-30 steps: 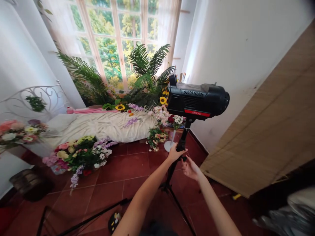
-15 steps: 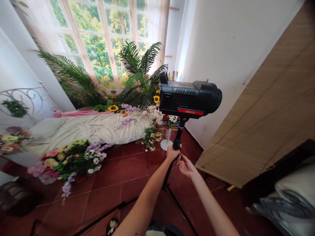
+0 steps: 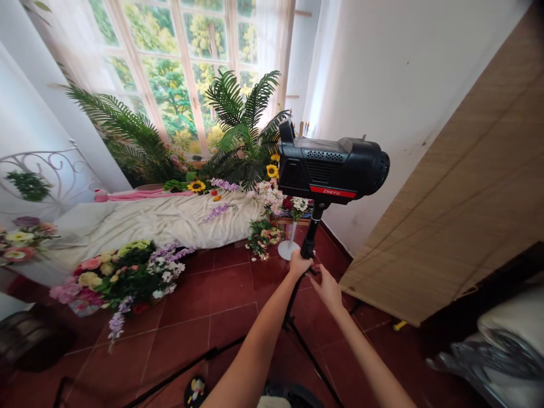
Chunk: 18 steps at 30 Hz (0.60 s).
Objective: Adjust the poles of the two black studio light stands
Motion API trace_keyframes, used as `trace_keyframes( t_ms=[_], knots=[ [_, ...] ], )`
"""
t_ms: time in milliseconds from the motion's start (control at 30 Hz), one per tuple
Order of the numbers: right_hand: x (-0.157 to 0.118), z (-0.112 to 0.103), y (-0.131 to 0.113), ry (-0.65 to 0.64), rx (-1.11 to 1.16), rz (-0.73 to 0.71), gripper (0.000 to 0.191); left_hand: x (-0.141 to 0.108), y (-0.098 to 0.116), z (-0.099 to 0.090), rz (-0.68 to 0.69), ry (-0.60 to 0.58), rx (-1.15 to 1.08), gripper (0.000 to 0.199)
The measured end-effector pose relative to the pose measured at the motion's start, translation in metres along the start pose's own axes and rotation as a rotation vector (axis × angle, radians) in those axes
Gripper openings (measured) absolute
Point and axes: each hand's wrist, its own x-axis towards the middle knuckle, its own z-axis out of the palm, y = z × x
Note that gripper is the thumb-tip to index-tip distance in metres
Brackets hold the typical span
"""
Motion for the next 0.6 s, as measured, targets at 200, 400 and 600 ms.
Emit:
trace_keyframes(
  t_ms=[200, 400, 600],
  knots=[
    [0.006, 0.006, 0.004, -0.251, 0.482, 0.387, 0.052, 0.001, 0.0, -0.002, -0.003, 0.006, 0.053, 0.03],
    [0.019, -0.003, 0.002, -0.139, 0.676, 0.332, 0.044, -0.002, 0.003, -0.002, 0.008, 0.011, 0.012, 0.031],
    [0.032, -0.019, -0.037, 0.069, 0.583, -0.065, 0.063, 0.001, 0.001, -0.005, 0.031, 0.001, 0.016, 0.016]
  ],
)
